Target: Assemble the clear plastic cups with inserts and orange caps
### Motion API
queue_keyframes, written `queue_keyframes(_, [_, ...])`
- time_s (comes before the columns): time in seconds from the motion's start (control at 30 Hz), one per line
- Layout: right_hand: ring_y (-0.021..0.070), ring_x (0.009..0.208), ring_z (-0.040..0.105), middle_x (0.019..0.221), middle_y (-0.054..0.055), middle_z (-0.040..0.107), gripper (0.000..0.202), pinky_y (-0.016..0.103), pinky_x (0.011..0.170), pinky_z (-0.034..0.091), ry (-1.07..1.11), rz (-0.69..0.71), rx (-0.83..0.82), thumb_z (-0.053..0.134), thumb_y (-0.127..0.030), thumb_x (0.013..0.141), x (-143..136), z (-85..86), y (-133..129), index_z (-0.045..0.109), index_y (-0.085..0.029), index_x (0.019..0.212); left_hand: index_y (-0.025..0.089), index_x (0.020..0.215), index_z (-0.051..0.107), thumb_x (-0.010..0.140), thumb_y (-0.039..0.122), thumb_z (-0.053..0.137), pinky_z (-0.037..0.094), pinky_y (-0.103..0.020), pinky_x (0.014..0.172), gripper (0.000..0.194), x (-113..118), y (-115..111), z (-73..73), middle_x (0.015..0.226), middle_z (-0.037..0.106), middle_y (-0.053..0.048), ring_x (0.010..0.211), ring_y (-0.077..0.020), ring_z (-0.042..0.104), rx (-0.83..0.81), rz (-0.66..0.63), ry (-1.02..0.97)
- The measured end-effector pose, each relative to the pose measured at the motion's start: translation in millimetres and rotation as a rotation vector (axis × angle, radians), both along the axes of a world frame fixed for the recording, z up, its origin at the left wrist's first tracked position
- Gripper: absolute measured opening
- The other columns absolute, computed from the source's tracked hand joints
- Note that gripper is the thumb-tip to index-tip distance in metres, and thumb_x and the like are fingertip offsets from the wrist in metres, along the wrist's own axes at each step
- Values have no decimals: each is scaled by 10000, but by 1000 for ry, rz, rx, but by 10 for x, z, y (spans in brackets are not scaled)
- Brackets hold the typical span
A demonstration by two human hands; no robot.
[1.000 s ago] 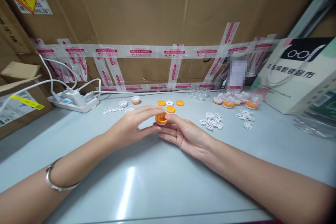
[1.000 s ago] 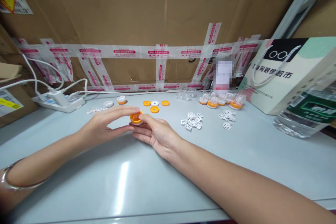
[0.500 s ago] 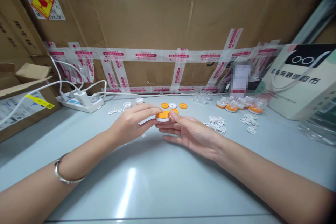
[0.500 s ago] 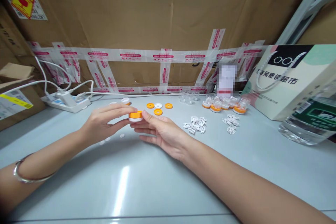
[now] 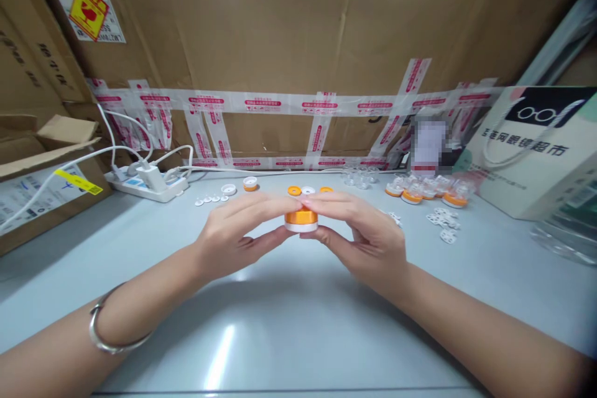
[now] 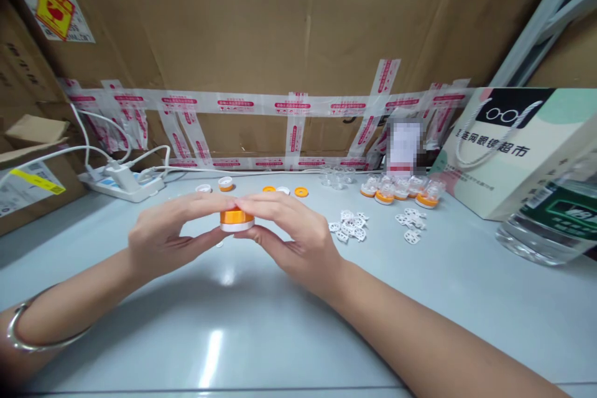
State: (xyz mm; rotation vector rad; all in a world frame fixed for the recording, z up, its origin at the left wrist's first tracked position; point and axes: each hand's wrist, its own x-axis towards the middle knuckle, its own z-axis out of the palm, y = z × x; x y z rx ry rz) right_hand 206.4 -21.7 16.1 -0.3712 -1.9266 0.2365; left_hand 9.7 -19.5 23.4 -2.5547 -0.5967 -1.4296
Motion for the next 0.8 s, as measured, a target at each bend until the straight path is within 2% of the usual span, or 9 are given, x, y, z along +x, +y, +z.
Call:
queue_keyframes(0.13, [176, 987, 617, 1068, 39, 666, 444, 352, 846, 518, -27, -41, 85, 578, -41, 781, -5, 2, -17, 558, -280, 1154, 258, 1057, 583, 769, 84, 606, 537, -259, 797, 337, 5, -28, 11, 971, 705, 13, 843, -142, 669, 33, -32, -10])
queue_keyframes(0.3, [144, 931, 622, 1044, 39, 657, 474, 283, 800, 528, -60, -97, 143, 556, -12, 779, -2, 19, -49, 544, -282, 1169, 252, 1043, 566, 776, 89, 599, 556, -253, 752, 315, 17, -44, 21, 941, 712, 14, 835, -140, 676, 26, -16, 15])
queue_keyframes(0.6, [143, 890, 625, 984, 47, 661, 440, 274, 781, 530, -88, -120, 223, 545, -11, 784, -4, 36, -49, 543, -256, 1150, 215, 1076, 536, 790, 82, 578, 540, -254, 808, 318, 25, -46, 24, 973, 699, -30, 908, -141, 658, -1, -65, 29])
queue_keyframes(0.8, [150, 887, 624, 989, 70, 665, 384, 294, 751, 538, -60, -76, 216, 549, -6, 785, -30, 27, -11, 548, -208, 1112, 167, 1040, 556, 782, 75, 598, 546, -223, 754, 277, 33, -6, 25, 916, 699, -51, 848, -126, 657, 140, -49, 25])
